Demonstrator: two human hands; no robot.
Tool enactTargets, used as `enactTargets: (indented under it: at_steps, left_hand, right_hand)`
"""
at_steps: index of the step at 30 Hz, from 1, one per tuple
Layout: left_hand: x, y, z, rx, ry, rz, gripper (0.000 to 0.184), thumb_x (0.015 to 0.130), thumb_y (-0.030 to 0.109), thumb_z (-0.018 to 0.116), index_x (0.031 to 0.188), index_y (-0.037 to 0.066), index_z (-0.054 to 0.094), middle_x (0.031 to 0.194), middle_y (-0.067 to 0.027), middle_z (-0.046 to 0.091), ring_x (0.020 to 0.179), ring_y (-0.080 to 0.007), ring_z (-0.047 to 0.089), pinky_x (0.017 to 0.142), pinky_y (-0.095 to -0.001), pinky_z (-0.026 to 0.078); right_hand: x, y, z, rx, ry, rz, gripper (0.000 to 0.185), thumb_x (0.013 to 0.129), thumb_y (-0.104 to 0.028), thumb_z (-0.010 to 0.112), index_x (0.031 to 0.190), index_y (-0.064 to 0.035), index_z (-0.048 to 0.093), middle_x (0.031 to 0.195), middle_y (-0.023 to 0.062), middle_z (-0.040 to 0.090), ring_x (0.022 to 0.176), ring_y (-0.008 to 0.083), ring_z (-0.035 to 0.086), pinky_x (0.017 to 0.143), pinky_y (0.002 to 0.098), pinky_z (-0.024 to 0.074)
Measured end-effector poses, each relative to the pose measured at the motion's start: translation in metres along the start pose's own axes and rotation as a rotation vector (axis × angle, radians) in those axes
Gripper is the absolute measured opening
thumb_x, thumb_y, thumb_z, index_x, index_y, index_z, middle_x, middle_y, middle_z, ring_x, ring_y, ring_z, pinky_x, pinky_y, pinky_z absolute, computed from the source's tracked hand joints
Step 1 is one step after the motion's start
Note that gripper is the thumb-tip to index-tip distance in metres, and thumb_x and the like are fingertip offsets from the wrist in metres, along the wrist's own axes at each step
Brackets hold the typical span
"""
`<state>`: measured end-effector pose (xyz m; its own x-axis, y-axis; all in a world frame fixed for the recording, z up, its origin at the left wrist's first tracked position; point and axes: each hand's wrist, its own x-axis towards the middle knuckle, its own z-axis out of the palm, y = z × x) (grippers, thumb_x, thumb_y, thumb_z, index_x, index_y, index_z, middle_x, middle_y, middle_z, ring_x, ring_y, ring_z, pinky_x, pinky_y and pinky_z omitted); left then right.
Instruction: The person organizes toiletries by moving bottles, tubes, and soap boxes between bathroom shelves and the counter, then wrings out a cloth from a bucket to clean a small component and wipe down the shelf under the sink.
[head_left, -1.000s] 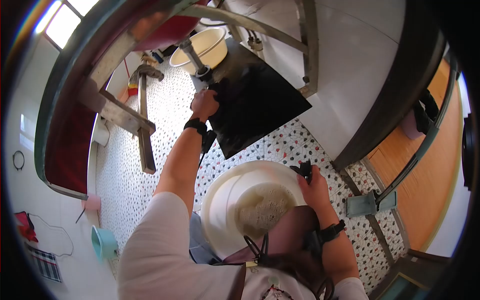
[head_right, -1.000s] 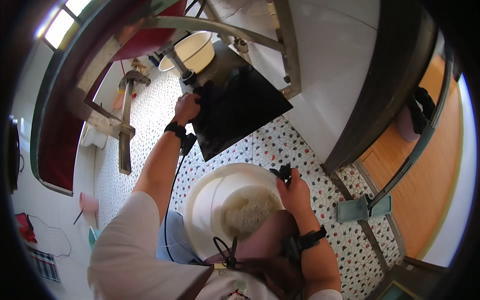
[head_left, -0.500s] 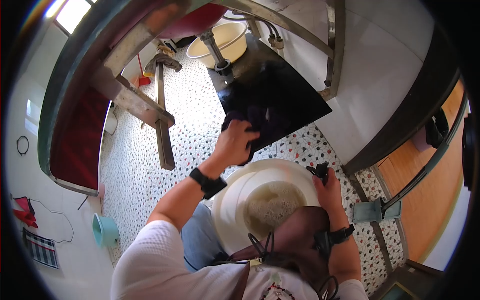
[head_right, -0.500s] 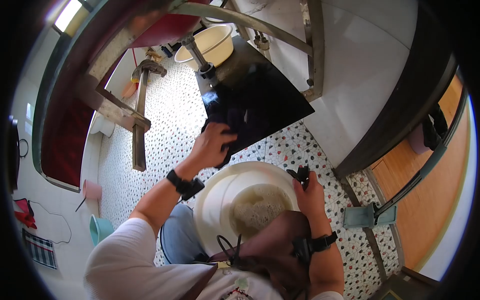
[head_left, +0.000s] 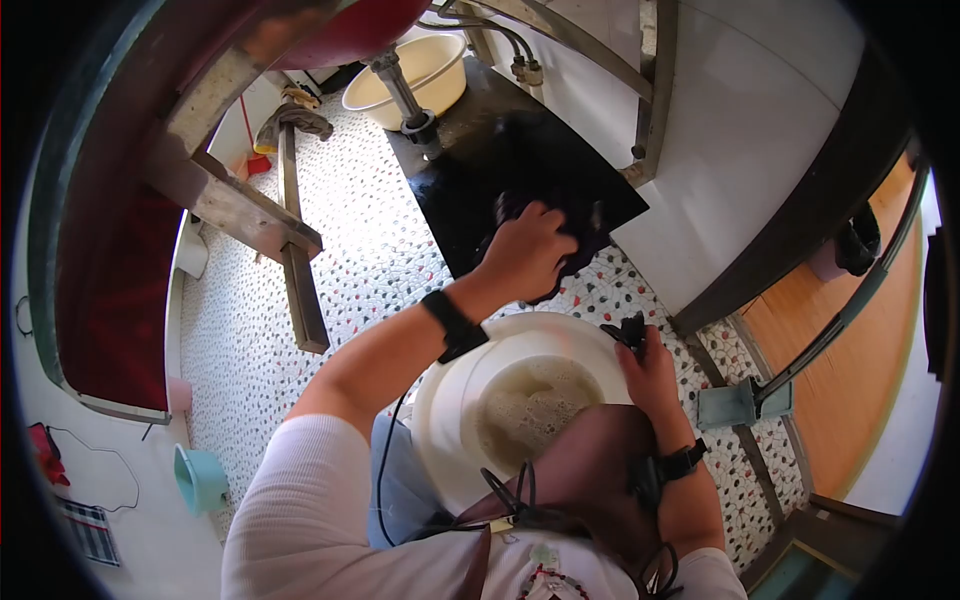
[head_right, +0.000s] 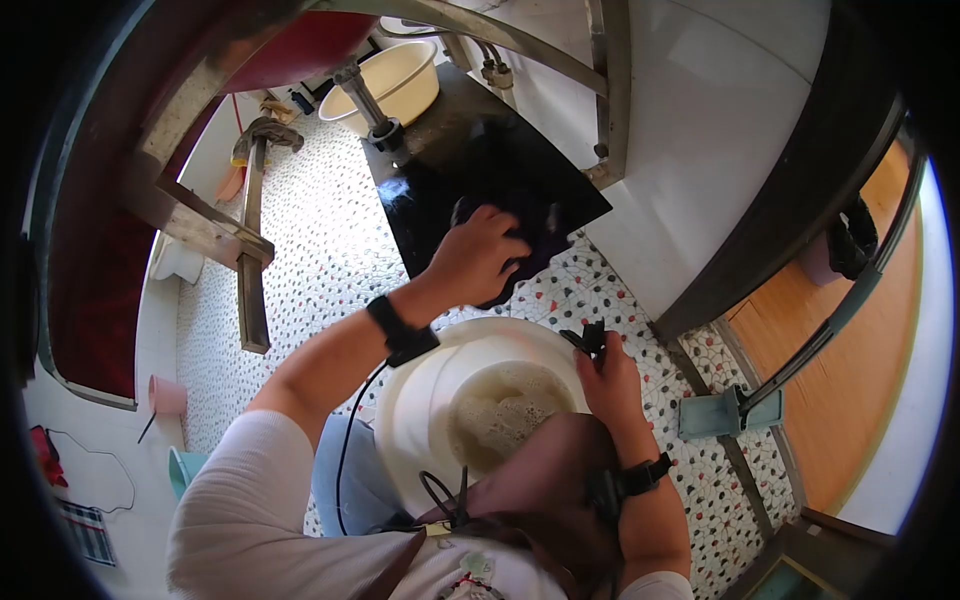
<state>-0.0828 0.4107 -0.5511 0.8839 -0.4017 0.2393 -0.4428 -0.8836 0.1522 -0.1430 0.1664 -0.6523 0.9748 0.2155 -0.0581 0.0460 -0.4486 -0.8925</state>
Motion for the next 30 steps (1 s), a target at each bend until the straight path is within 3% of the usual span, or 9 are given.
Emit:
enactTargets:
  at_steps: [4,6,7,10,14,15,17,22,30]
  left_hand:
    - [0.073,-0.014,0.019,-0.033,0.014,0.108,0.021,0.07,0.013,0.069,0.091,0.016,0.07,0.1,-0.0074,0.057,0.101,-0.0291,0.052,0.08,-0.0386,0.049]
    - [0.108,-0.031,0.029,-0.012,0.024,0.11,0.021,0.071,0.016,0.068,0.092,0.018,0.071,0.101,-0.0075,0.058,0.102,-0.0298,0.052,0.083,-0.0402,0.048]
    - [0.123,-0.044,0.032,-0.005,0.04,0.121,0.021,0.071,0.016,0.068,0.092,0.018,0.071,0.101,-0.0075,0.058,0.102,-0.0298,0.052,0.083,-0.0402,0.048]
    - [0.155,-0.075,0.039,0.078,0.079,-0.065,0.024,0.072,0.022,0.066,0.095,0.021,0.071,0.1,-0.0093,0.06,0.103,-0.0328,0.053,0.089,-0.0417,0.046]
    - [0.173,-0.127,0.038,0.102,0.149,-0.289,0.024,0.074,0.023,0.065,0.097,0.021,0.071,0.104,-0.011,0.061,0.105,-0.0359,0.054,0.092,-0.0422,0.046]
    - [0.178,-0.147,0.041,0.1,0.16,-0.321,0.023,0.074,0.024,0.065,0.097,0.021,0.071,0.106,-0.0121,0.061,0.105,-0.0369,0.055,0.092,-0.0426,0.046]
    - [0.18,-0.174,0.035,0.152,0.163,-0.317,0.028,0.076,0.027,0.065,0.101,0.016,0.07,0.111,-0.0164,0.06,0.105,-0.0375,0.055,0.093,-0.0424,0.045]
    - [0.181,-0.215,0.031,0.107,0.233,-0.484,0.05,0.08,0.031,0.066,0.125,0.013,0.054,0.113,-0.0234,0.057,0.113,-0.0376,0.051,0.098,-0.0434,0.041]
    - [0.186,-0.202,0.026,0.188,0.072,-0.402,0.048,0.078,0.029,0.061,0.124,0.018,0.057,0.116,-0.0173,0.06,0.115,-0.0333,0.05,0.1,-0.0396,0.037]
  right_hand:
    - [-0.002,0.002,0.0,-0.071,0.041,-0.035,0.028,0.084,-0.022,0.065,0.09,0.0,0.048,0.056,0.007,0.048,0.049,0.0171,0.044,0.047,0.034,0.0368]
    - [-0.004,0.005,0.0,-0.162,0.037,-0.047,0.032,0.084,-0.024,0.064,0.094,0.0006,0.048,0.057,0.0145,0.055,0.052,0.0333,0.056,0.048,0.0408,0.0417]
    - [-0.005,0.004,0.001,-0.166,0.052,-0.06,0.032,0.084,-0.024,0.064,0.094,0.0006,0.048,0.057,0.0145,0.055,0.052,0.0333,0.056,0.048,0.0408,0.0417]
    - [-0.012,-0.003,-0.003,-0.213,0.07,-0.034,0.037,0.084,-0.028,0.063,0.096,0.0024,0.047,0.06,0.017,0.058,0.054,0.0363,0.059,0.049,0.0429,0.043]
    - [-0.014,-0.004,-0.002,-0.18,0.081,0.017,0.032,0.084,-0.024,0.066,0.089,0.0006,0.046,0.058,0.0114,0.051,0.05,0.0201,0.048,0.049,0.0348,0.0386]
    - [-0.014,-0.002,-0.001,-0.186,0.091,0.021,0.032,0.084,-0.024,0.066,0.089,0.0006,0.046,0.058,0.0114,0.051,0.05,0.0201,0.048,0.049,0.0348,0.0386]
    - [-0.014,0.001,-0.002,-0.208,0.066,0.003,0.036,0.084,-0.028,0.064,0.098,0.001,0.047,0.06,0.0149,0.058,0.053,0.0344,0.059,0.049,0.041,0.0432]
    - [-0.013,-0.005,-0.004,-0.18,0.054,0.005,0.033,0.085,-0.024,0.064,0.1,-0.0006,0.047,0.059,0.0133,0.058,0.052,0.0315,0.059,0.048,0.0391,0.0427]
    - [-0.01,-0.003,-0.004,-0.177,0.041,0.007,0.031,0.084,-0.024,0.064,0.096,-0.0006,0.047,0.058,0.0142,0.057,0.052,0.0324,0.058,0.048,0.0395,0.0426]
